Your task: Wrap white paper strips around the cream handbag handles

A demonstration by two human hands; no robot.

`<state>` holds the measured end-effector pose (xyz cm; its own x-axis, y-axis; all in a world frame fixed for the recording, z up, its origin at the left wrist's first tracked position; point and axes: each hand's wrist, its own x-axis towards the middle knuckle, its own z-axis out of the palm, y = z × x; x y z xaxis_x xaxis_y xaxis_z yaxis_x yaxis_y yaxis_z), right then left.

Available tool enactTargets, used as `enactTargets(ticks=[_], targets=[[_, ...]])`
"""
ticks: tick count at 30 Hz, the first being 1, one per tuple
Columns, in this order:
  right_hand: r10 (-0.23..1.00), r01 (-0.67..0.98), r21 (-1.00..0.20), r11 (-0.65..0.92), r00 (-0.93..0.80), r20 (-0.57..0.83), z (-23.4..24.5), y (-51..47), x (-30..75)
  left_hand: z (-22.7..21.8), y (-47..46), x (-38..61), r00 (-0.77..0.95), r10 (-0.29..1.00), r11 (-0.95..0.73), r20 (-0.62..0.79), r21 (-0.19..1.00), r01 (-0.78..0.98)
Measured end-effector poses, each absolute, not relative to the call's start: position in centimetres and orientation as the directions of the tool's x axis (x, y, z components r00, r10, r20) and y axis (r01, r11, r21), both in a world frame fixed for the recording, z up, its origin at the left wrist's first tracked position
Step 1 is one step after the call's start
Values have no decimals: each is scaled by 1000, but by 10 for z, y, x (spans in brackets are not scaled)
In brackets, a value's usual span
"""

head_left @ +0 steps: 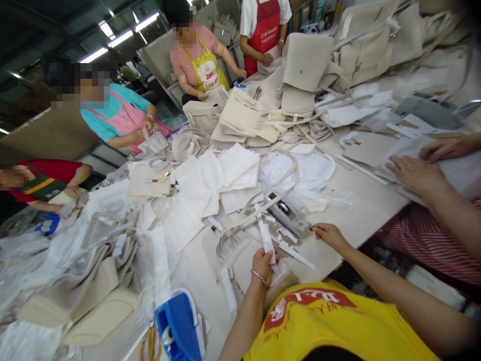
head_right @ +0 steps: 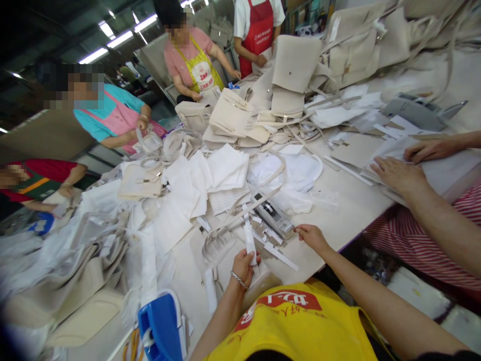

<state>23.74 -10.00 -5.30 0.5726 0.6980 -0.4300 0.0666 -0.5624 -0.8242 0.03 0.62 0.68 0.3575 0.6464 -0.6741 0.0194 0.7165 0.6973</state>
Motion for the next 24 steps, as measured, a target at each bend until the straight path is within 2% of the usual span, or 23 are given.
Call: enactTargets(ticks=[2, 4, 9, 13, 16, 20, 24], targets=[[696, 189, -779, -598, 604, -388, -54, -112, 242, 6, 6, 0, 357, 648, 717, -673, 697, 15], [720, 211, -767, -606, 554, -417, -49, -121, 239, 5, 5, -1, 355, 644, 720, -678, 694, 19], [842, 62, -849, -525, 187, -507, 9, -102, 195, 5, 4, 0, 372, 653, 687, -660, 722, 77], [897, 35, -897, -441, -7, -442, 53, -62, 152, 9, 3, 1, 411, 675, 613, -612, 776, 150], [922, 92, -918, -386, 6, -387, 50, -44, 133, 12, 4, -1, 458, 691, 539, -559, 821, 189], [903, 238, -871, -429, 99, -418, 23, -37, 125, 12, 7, -5, 471, 682, 512, -559, 825, 238], [902, 337, -836, -432, 146, -407, 11, -40, 127, 8, 8, -6, 523, 660, 509, -538, 833, 214]])
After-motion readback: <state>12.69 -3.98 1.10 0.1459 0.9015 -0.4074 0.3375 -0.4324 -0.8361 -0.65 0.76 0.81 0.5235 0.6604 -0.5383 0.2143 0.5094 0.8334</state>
